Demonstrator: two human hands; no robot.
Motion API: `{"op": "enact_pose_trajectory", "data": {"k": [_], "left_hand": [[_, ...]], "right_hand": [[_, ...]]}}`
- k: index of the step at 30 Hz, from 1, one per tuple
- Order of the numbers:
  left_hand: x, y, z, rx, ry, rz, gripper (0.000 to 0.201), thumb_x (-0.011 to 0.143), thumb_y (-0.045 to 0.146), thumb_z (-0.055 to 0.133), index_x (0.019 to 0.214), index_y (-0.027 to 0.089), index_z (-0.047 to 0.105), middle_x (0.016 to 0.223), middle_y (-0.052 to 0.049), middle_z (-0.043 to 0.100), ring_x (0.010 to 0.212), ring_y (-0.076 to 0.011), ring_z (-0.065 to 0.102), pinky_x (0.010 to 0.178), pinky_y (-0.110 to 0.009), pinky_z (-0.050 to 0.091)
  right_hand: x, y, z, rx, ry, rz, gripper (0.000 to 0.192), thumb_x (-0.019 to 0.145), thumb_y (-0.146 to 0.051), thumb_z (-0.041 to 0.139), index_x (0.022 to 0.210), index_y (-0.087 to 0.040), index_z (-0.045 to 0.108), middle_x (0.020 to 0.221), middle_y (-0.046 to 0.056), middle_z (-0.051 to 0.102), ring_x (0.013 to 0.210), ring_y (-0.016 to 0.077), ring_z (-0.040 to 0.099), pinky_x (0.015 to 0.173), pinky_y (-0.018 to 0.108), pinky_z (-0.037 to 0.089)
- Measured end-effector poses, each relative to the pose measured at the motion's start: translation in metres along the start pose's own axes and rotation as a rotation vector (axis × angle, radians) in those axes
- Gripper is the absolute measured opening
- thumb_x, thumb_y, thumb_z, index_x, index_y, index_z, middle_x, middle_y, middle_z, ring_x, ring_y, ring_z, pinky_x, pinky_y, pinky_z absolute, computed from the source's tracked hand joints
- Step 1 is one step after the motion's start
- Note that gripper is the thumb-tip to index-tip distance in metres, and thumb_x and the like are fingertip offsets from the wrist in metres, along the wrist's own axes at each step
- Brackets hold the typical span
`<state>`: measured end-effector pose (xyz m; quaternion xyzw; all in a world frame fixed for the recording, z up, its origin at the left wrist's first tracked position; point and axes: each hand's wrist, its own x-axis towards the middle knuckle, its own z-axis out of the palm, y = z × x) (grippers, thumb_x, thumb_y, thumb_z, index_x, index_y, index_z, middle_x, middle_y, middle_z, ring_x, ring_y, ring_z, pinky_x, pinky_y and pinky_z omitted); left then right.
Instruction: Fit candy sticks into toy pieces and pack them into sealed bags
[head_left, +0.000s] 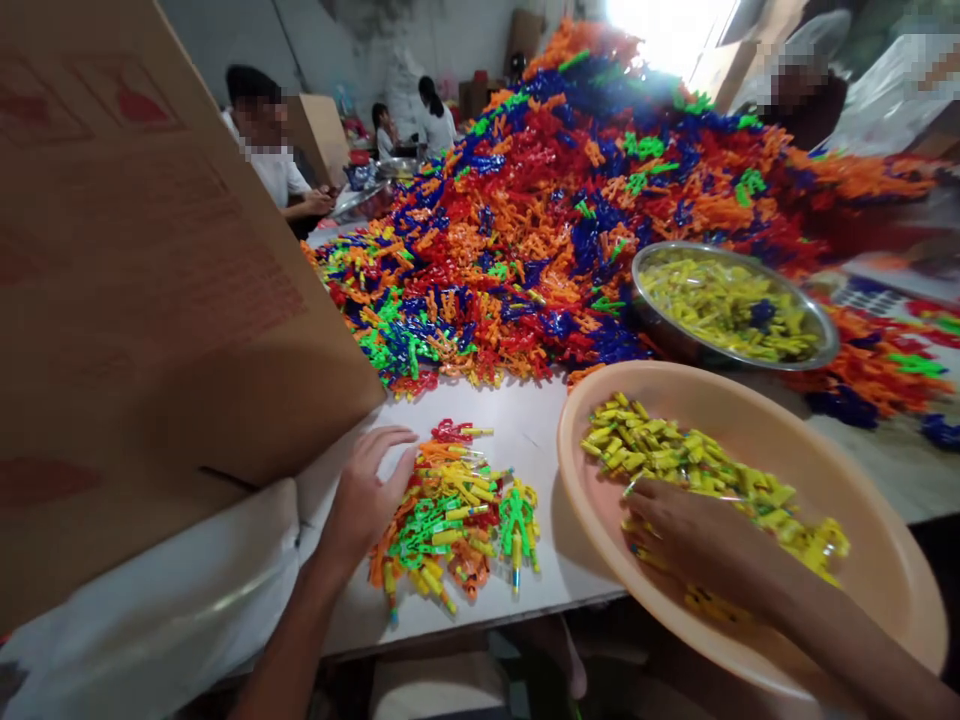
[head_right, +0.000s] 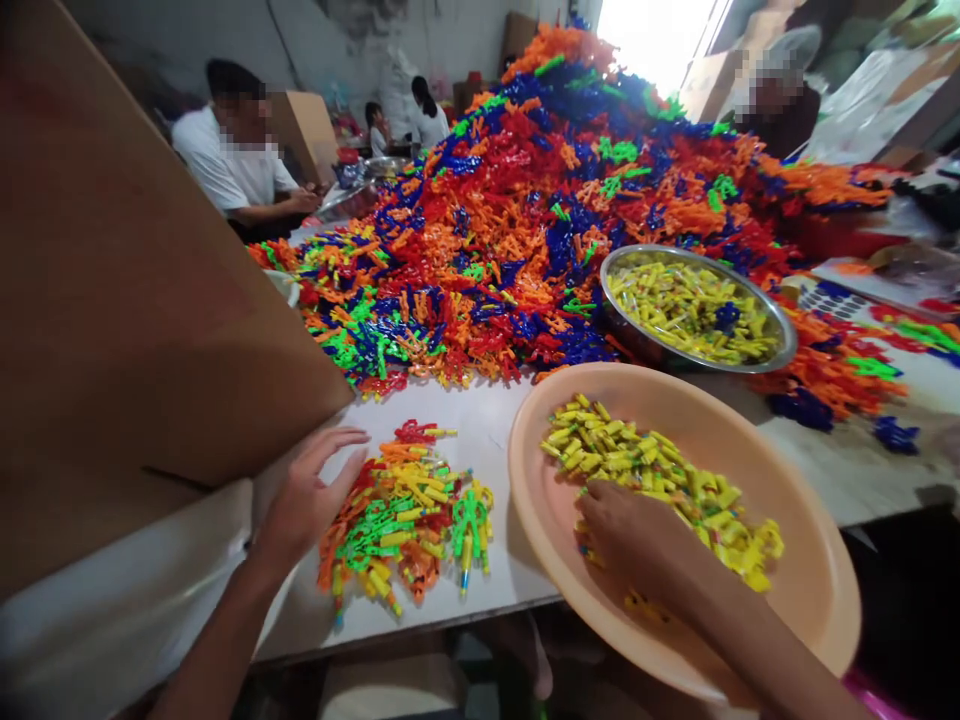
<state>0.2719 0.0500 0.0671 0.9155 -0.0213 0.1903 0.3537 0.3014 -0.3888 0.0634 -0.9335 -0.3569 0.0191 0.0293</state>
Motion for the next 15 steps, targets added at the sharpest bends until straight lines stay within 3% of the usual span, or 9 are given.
{"op": "enact_pose_trajectory", "data": {"k": [2, 4, 7, 9, 12, 15], "left_hand": [[0.035, 0.008, 0.012, 0.012, -0.198, 0.080, 0.025, 0.107, 0.032, 0.058, 0.114, 0.022, 0.081, 0.126, -0.011, 0.085, 0.125, -0.0297, 0.077, 0.118, -0.046, 0.058], [0.078, 0.016, 0.032, 0.041, -0.315, 0.101, 0.021, 0.105, 0.027, 0.063, 0.114, 0.022, 0.081, 0.126, -0.009, 0.086, 0.126, -0.0290, 0.077, 0.118, -0.044, 0.057], [0.144, 0.025, 0.071, 0.108, -0.348, 0.037, 0.018, 0.108, 0.025, 0.065, 0.104, 0.017, 0.081, 0.111, -0.010, 0.085, 0.110, -0.0286, 0.080, 0.107, -0.044, 0.062], [0.177, 0.028, 0.095, 0.156, -0.355, -0.023, 0.018, 0.108, 0.032, 0.074, 0.112, 0.015, 0.079, 0.115, -0.010, 0.083, 0.110, -0.0283, 0.079, 0.104, -0.048, 0.064], [0.201, 0.031, 0.120, 0.180, -0.368, -0.102, 0.037, 0.108, 0.040, 0.080, 0.136, 0.017, 0.074, 0.136, -0.012, 0.076, 0.119, -0.0285, 0.077, 0.103, -0.052, 0.067], [0.201, 0.035, 0.130, 0.138, -0.382, -0.164, 0.041, 0.109, 0.040, 0.078, 0.143, 0.018, 0.071, 0.143, -0.013, 0.073, 0.121, -0.0294, 0.076, 0.102, -0.052, 0.068]], "right_hand": [[-0.004, 0.001, 0.002, 0.049, 0.014, -0.032, 0.021, 0.104, -0.024, 0.066, 0.084, -0.025, 0.072, 0.086, 0.009, 0.080, 0.078, 0.0255, 0.078, 0.072, 0.032, 0.058], [-0.014, 0.002, 0.001, 0.121, 0.053, 0.010, 0.021, 0.108, -0.029, 0.063, 0.090, -0.025, 0.072, 0.085, 0.007, 0.080, 0.071, 0.0239, 0.077, 0.065, 0.030, 0.056], [-0.036, -0.004, -0.005, 0.206, 0.169, 0.113, 0.023, 0.114, -0.034, 0.059, 0.099, -0.028, 0.076, 0.085, 0.005, 0.084, 0.065, 0.0232, 0.078, 0.058, 0.029, 0.057], [-0.053, -0.010, -0.010, 0.222, 0.225, 0.120, 0.030, 0.117, -0.037, 0.053, 0.103, -0.031, 0.079, 0.091, 0.005, 0.087, 0.070, 0.0240, 0.083, 0.059, 0.028, 0.061], [-0.078, -0.015, -0.016, 0.222, 0.324, 0.102, 0.039, 0.120, -0.048, 0.049, 0.112, -0.032, 0.084, 0.104, 0.007, 0.091, 0.082, 0.0257, 0.089, 0.064, 0.026, 0.068], [-0.095, -0.016, -0.020, 0.284, 0.436, 0.133, 0.038, 0.118, -0.053, 0.055, 0.122, -0.033, 0.087, 0.115, 0.007, 0.091, 0.093, 0.0271, 0.091, 0.072, 0.025, 0.073]]}}
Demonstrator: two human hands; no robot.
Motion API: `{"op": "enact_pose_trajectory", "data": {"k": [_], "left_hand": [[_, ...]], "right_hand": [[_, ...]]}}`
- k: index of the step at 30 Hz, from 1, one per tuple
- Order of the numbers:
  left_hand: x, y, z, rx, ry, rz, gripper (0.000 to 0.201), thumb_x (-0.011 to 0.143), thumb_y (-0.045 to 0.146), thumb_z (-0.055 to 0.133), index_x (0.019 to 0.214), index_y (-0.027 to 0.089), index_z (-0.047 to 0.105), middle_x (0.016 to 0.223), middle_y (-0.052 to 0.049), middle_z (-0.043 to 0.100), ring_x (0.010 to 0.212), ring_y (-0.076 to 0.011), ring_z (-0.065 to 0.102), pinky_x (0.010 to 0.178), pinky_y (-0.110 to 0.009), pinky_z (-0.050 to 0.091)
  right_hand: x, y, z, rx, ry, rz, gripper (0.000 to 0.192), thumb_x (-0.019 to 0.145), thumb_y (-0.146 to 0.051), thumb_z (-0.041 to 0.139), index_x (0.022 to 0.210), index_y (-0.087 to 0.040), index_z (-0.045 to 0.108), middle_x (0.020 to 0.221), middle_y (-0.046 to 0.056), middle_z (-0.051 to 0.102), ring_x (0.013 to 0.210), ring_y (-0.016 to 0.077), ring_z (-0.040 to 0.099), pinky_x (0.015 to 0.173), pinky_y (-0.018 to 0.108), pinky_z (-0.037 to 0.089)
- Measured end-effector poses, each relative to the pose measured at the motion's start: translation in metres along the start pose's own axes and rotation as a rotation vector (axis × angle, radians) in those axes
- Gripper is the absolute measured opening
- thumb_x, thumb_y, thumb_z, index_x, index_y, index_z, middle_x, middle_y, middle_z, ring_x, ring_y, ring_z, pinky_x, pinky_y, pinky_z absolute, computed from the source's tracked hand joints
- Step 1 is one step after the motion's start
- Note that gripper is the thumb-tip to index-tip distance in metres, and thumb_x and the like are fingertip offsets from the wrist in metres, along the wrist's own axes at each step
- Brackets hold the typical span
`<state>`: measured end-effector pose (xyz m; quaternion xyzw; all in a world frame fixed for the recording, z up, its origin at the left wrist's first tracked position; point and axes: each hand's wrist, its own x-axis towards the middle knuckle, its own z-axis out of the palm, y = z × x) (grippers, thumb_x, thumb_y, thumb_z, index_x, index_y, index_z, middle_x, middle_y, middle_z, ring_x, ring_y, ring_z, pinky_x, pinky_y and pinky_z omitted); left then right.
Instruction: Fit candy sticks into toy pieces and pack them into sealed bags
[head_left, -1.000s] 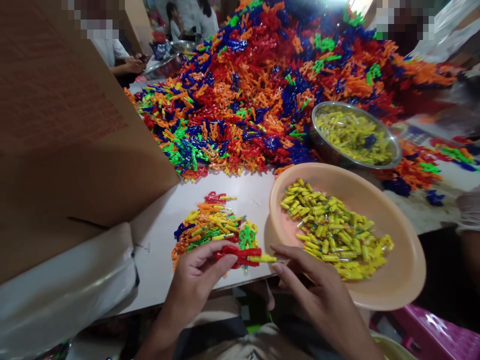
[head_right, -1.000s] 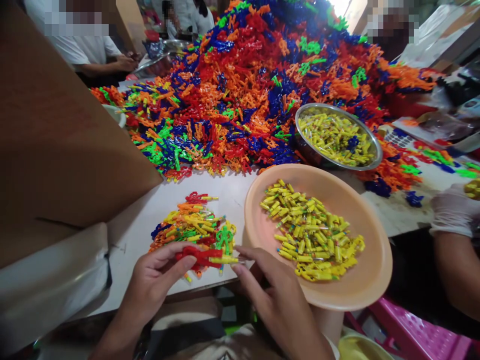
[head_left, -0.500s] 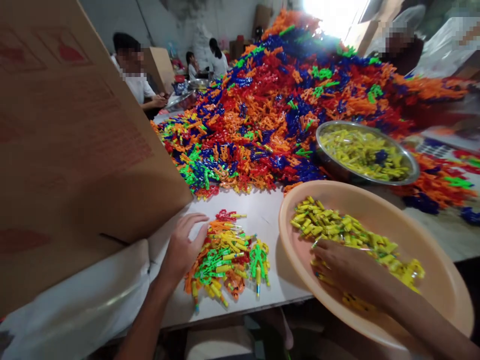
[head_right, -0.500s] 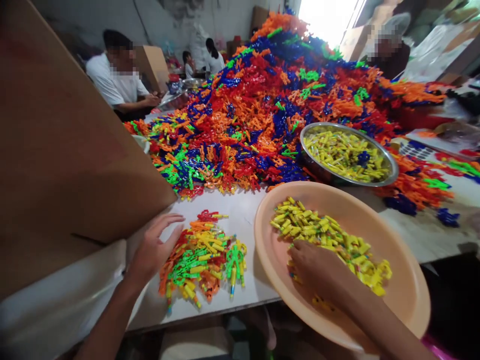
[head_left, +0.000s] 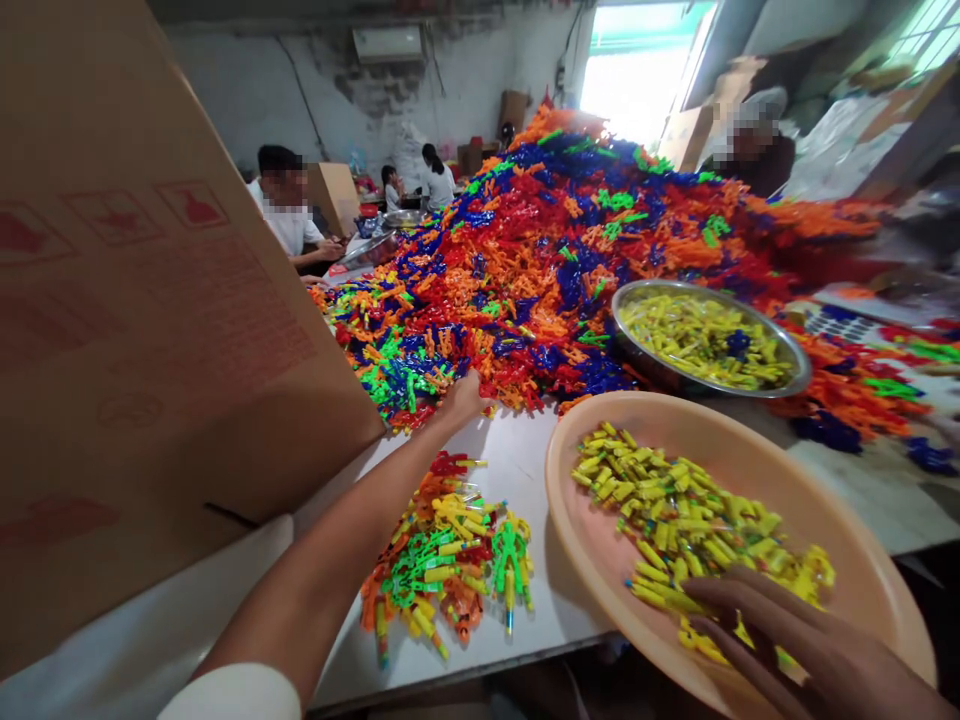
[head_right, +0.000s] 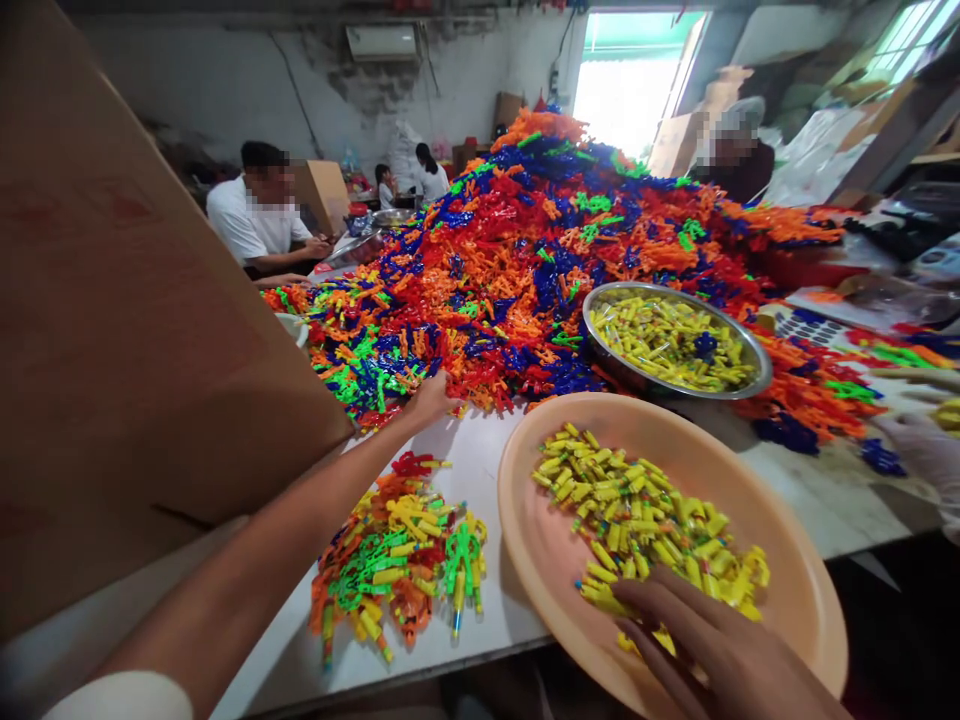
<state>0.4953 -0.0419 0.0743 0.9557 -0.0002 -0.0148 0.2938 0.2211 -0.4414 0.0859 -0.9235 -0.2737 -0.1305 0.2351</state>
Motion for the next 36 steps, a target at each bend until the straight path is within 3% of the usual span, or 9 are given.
{"op": "enact_pose_trajectory", "data": {"k": [3, 7, 10, 12, 15, 19, 22, 27, 36], "left_hand": [[-0.008, 0.003, 0.000, -0.099, -0.018, -0.015, 0.040, 0.109, 0.040, 0.078, 0.142, 0.018, 0.072, 0.142, -0.012, 0.074, 0.120, -0.0291, 0.076, 0.102, -0.051, 0.068], [-0.043, 0.008, -0.014, -0.314, -0.031, -0.007, 0.027, 0.109, 0.035, 0.077, 0.127, 0.015, 0.074, 0.120, -0.010, 0.079, 0.103, -0.0247, 0.079, 0.092, -0.044, 0.069], [-0.103, 0.010, -0.023, -0.523, -0.029, 0.017, 0.020, 0.109, 0.034, 0.071, 0.119, 0.016, 0.071, 0.109, -0.010, 0.081, 0.098, -0.0231, 0.082, 0.087, -0.037, 0.068], [-0.156, 0.010, -0.022, -0.692, -0.023, 0.041, 0.029, 0.104, 0.045, 0.077, 0.117, 0.020, 0.070, 0.110, -0.008, 0.082, 0.102, -0.0227, 0.083, 0.088, -0.033, 0.068], [-0.236, 0.006, -0.006, -1.183, 0.078, -0.070, 0.046, 0.086, 0.056, 0.096, 0.110, 0.023, 0.073, 0.102, -0.003, 0.082, 0.090, -0.0191, 0.081, 0.084, -0.028, 0.066], [-0.305, 0.006, 0.025, -1.267, 0.087, -0.220, 0.048, 0.081, 0.055, 0.101, 0.106, 0.022, 0.076, 0.105, -0.005, 0.084, 0.092, -0.0180, 0.079, 0.080, -0.023, 0.063], [-0.327, 0.011, 0.035, -1.272, 0.058, -0.274, 0.047, 0.081, 0.055, 0.101, 0.102, 0.022, 0.076, 0.112, -0.008, 0.086, 0.098, -0.0210, 0.082, 0.087, -0.027, 0.066], [-0.344, 0.023, 0.033, -1.271, -0.062, -0.355, 0.047, 0.081, 0.058, 0.099, 0.097, 0.025, 0.069, 0.098, -0.006, 0.088, 0.087, -0.0239, 0.085, 0.083, -0.034, 0.070], [-0.357, 0.041, 0.041, -1.168, -0.015, -0.337, 0.036, 0.088, 0.050, 0.093, 0.090, 0.028, 0.065, 0.100, -0.006, 0.089, 0.095, -0.0262, 0.087, 0.088, -0.037, 0.071]], "right_hand": [[0.001, -0.011, -0.009, 0.097, 0.091, 0.067, 0.036, 0.116, -0.052, 0.060, 0.128, -0.035, 0.089, 0.125, 0.008, 0.090, 0.106, 0.0292, 0.090, 0.076, 0.025, 0.075], [0.020, -0.049, -0.015, 0.246, 0.124, 0.110, 0.027, 0.110, -0.051, 0.073, 0.122, -0.034, 0.090, 0.115, 0.007, 0.091, 0.095, 0.0264, 0.091, 0.070, 0.022, 0.073], [0.028, -0.081, -0.012, 0.324, 0.208, 0.144, 0.021, 0.109, -0.046, 0.077, 0.116, -0.031, 0.090, 0.107, 0.005, 0.092, 0.091, 0.0235, 0.091, 0.081, 0.021, 0.073], [0.027, -0.097, -0.007, 0.362, 0.232, 0.160, 0.017, 0.109, -0.041, 0.078, 0.117, -0.031, 0.090, 0.106, 0.004, 0.092, 0.093, 0.0225, 0.091, 0.086, 0.021, 0.072], [0.020, -0.116, 0.001, 0.405, 0.220, 0.168, 0.016, 0.109, -0.032, 0.079, 0.122, -0.031, 0.088, 0.109, 0.004, 0.092, 0.093, 0.0207, 0.090, 0.083, 0.019, 0.070], [0.010, -0.131, 0.019, 0.455, 0.220, 0.183, 0.024, 0.109, -0.022, 0.076, 0.130, -0.031, 0.083, 0.102, 0.002, 0.090, 0.082, 0.0159, 0.087, 0.074, 0.016, 0.067], [0.002, -0.141, 0.037, 0.472, 0.208, 0.187, 0.026, 0.108, -0.020, 0.075, 0.132, -0.029, 0.082, 0.097, 0.001, 0.087, 0.080, 0.0150, 0.084, 0.076, 0.017, 0.066], [-0.007, -0.154, 0.060, 0.518, 0.149, 0.234, 0.031, 0.111, -0.017, 0.070, 0.138, -0.027, 0.079, 0.103, 0.006, 0.083, 0.085, 0.0182, 0.081, 0.080, 0.025, 0.066], [0.006, -0.154, 0.061, 0.442, 0.079, 0.076, 0.053, 0.111, -0.010, 0.067, 0.160, -0.031, 0.068, 0.097, 0.004, 0.081, 0.080, 0.0182, 0.077, 0.075, 0.028, 0.063]]}}
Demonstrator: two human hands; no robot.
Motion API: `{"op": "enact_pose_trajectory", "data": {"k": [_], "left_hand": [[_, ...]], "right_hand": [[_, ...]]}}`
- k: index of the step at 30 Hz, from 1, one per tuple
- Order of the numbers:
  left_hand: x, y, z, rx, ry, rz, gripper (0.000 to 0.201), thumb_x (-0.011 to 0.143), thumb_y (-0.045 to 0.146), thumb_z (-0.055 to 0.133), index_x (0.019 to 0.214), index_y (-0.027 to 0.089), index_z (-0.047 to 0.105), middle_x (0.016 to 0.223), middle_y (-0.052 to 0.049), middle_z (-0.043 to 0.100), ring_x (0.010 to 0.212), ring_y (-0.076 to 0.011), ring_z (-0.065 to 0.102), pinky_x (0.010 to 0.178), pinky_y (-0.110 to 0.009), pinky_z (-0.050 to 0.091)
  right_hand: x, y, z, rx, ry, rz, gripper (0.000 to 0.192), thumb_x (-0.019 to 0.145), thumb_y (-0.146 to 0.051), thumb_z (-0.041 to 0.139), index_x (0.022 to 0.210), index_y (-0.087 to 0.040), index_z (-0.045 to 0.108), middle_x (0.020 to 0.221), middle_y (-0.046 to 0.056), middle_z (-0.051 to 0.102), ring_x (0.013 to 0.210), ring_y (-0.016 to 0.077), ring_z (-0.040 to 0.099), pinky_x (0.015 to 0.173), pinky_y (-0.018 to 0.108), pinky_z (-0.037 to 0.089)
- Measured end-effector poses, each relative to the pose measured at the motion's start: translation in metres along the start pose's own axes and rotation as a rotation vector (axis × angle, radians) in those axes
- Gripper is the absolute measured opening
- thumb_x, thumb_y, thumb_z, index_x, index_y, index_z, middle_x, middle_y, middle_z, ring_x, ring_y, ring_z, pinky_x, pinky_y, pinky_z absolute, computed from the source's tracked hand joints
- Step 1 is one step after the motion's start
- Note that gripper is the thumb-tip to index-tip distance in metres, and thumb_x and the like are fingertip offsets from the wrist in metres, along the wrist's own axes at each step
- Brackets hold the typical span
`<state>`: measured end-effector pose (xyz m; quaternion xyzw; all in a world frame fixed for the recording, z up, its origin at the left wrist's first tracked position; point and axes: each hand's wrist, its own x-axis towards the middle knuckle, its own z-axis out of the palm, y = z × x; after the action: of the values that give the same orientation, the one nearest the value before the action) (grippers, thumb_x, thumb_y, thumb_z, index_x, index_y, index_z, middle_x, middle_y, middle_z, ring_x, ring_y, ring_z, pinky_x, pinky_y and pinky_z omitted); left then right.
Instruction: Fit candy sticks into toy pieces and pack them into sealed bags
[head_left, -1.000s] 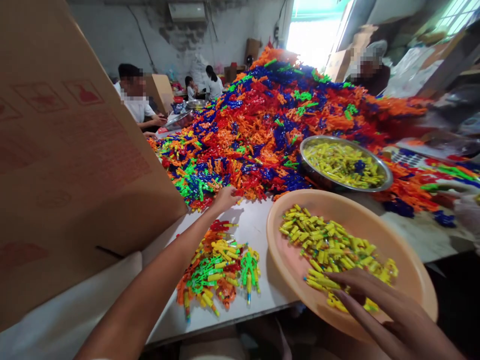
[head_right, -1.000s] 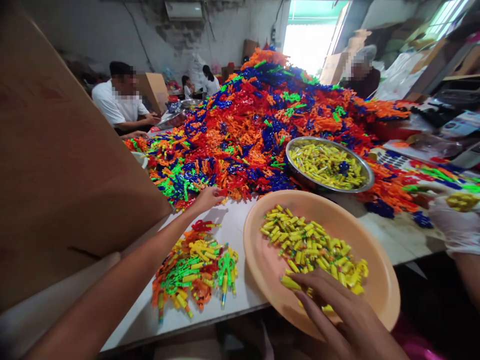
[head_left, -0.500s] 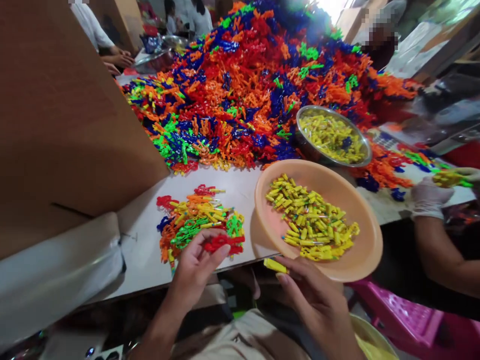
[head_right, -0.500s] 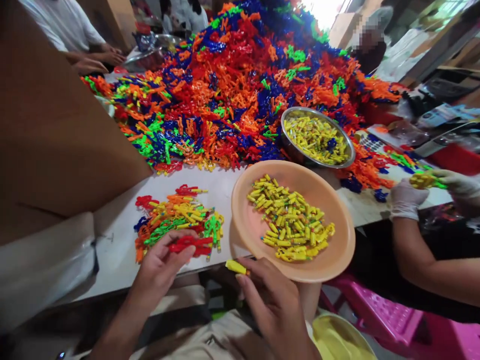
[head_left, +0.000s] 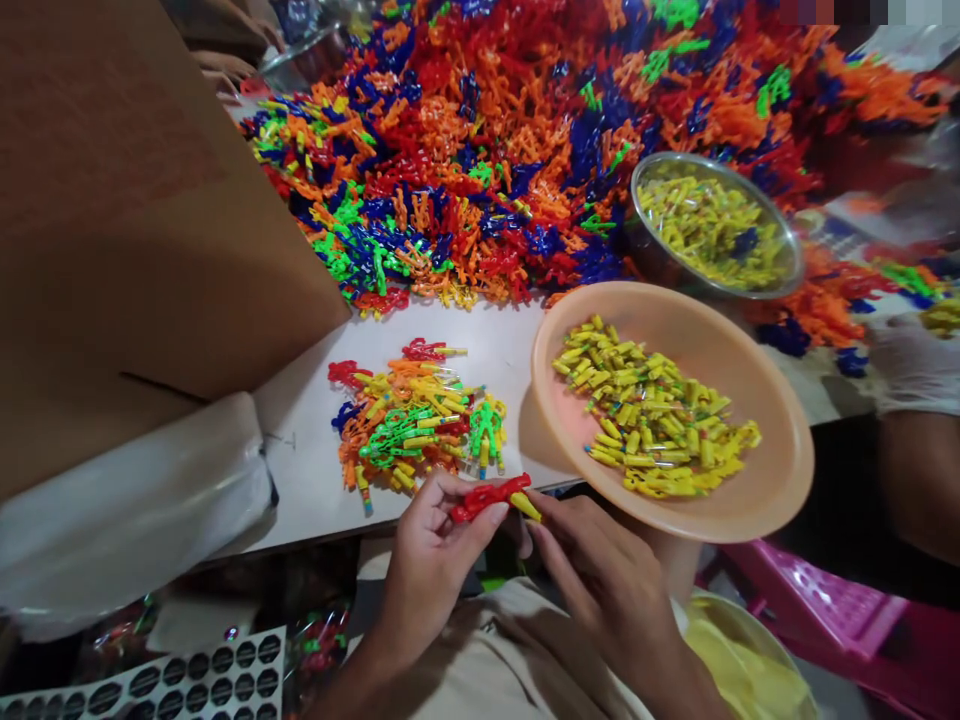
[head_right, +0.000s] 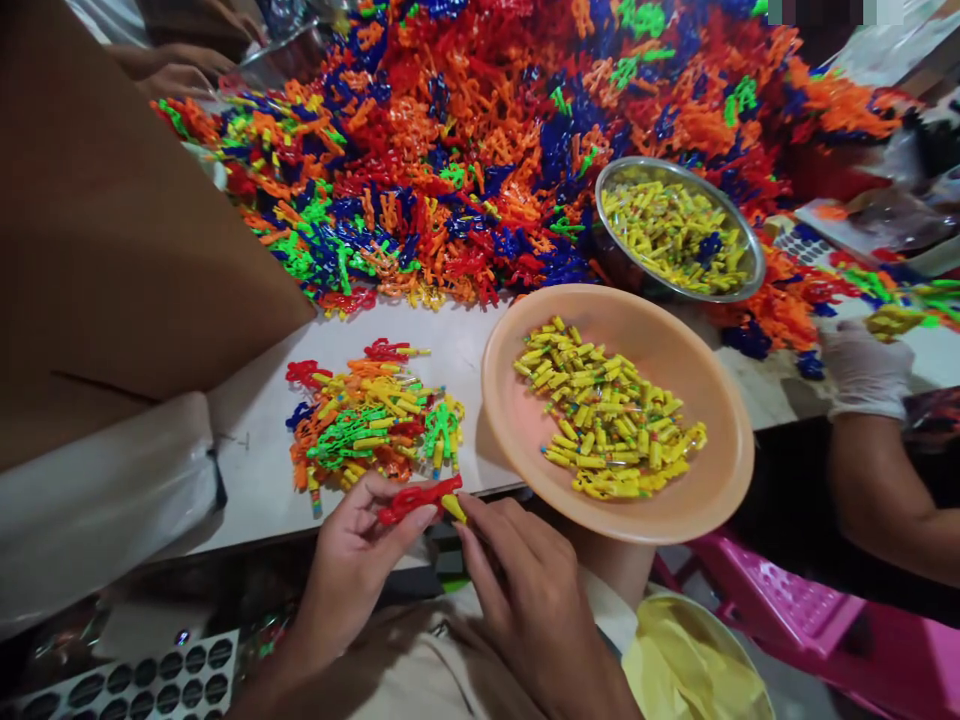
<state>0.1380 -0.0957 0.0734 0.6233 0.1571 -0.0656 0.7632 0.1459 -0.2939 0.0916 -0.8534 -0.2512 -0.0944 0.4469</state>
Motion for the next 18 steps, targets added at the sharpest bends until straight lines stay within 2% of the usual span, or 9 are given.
{"op": "enact_pose_trajectory", "data": {"k": [2, 5, 7, 11, 14, 16, 18], "left_hand": [[-0.001, 0.001, 0.001, -0.017, -0.017, 0.007, 0.037, 0.088, 0.050, 0.094, 0.089, 0.028, 0.064, 0.110, -0.008, 0.090, 0.107, -0.0282, 0.087, 0.097, -0.041, 0.071], [-0.002, 0.005, -0.004, -0.039, -0.066, 0.011, 0.037, 0.090, 0.049, 0.094, 0.090, 0.028, 0.064, 0.124, -0.010, 0.089, 0.119, -0.0298, 0.085, 0.108, -0.045, 0.068], [-0.001, 0.005, -0.009, -0.065, -0.118, -0.007, 0.036, 0.091, 0.049, 0.094, 0.091, 0.027, 0.064, 0.125, -0.010, 0.089, 0.118, -0.0297, 0.085, 0.106, -0.045, 0.069], [0.002, 0.003, -0.020, -0.057, -0.177, -0.043, 0.036, 0.089, 0.051, 0.095, 0.093, 0.026, 0.069, 0.117, -0.009, 0.090, 0.109, -0.0287, 0.087, 0.097, -0.040, 0.071], [0.010, 0.008, -0.033, 0.046, -0.091, -0.014, 0.035, 0.086, 0.052, 0.095, 0.096, 0.026, 0.074, 0.105, -0.008, 0.089, 0.093, -0.0262, 0.086, 0.084, -0.036, 0.072], [0.019, 0.017, -0.046, 0.158, 0.041, 0.049, 0.033, 0.086, 0.050, 0.094, 0.099, 0.026, 0.075, 0.096, -0.005, 0.088, 0.082, -0.0240, 0.084, 0.075, -0.034, 0.070], [0.033, 0.026, -0.063, 0.267, 0.231, 0.158, 0.034, 0.085, 0.049, 0.093, 0.102, 0.026, 0.074, 0.090, -0.003, 0.085, 0.076, -0.0224, 0.082, 0.069, -0.031, 0.068]], "right_hand": [[0.000, 0.001, 0.000, 0.002, 0.000, 0.022, 0.051, 0.111, -0.011, 0.067, 0.158, -0.031, 0.070, 0.101, 0.005, 0.082, 0.083, 0.0189, 0.079, 0.078, 0.029, 0.064], [0.000, 0.006, -0.001, 0.109, -0.023, 0.170, 0.035, 0.114, -0.020, 0.067, 0.147, -0.027, 0.078, 0.107, 0.007, 0.084, 0.090, 0.0193, 0.081, 0.082, 0.028, 0.066], [0.000, 0.011, -0.003, 0.234, -0.093, 0.309, 0.026, 0.115, -0.032, 0.069, 0.136, -0.024, 0.083, 0.110, 0.009, 0.086, 0.092, 0.0203, 0.082, 0.084, 0.028, 0.068], [0.001, 0.017, -0.007, 0.382, -0.241, 0.470, 0.034, 0.113, -0.048, 0.072, 0.127, -0.021, 0.086, 0.114, 0.011, 0.088, 0.095, 0.0226, 0.085, 0.087, 0.029, 0.070], [0.002, 0.018, -0.014, 0.298, -0.212, 0.451, 0.033, 0.113, -0.050, 0.071, 0.126, -0.023, 0.086, 0.116, 0.010, 0.089, 0.096, 0.0228, 0.086, 0.084, 0.027, 0.070], [0.005, 0.020, -0.025, 0.171, -0.150, 0.399, 0.031, 0.114, -0.048, 0.069, 0.127, -0.025, 0.085, 0.112, 0.008, 0.090, 0.092, 0.0224, 0.087, 0.076, 0.025, 0.069], [0.012, 0.028, -0.043, 0.013, -0.097, 0.330, 0.028, 0.114, -0.047, 0.068, 0.125, -0.026, 0.084, 0.103, 0.007, 0.089, 0.081, 0.0211, 0.084, 0.066, 0.024, 0.066]]}}
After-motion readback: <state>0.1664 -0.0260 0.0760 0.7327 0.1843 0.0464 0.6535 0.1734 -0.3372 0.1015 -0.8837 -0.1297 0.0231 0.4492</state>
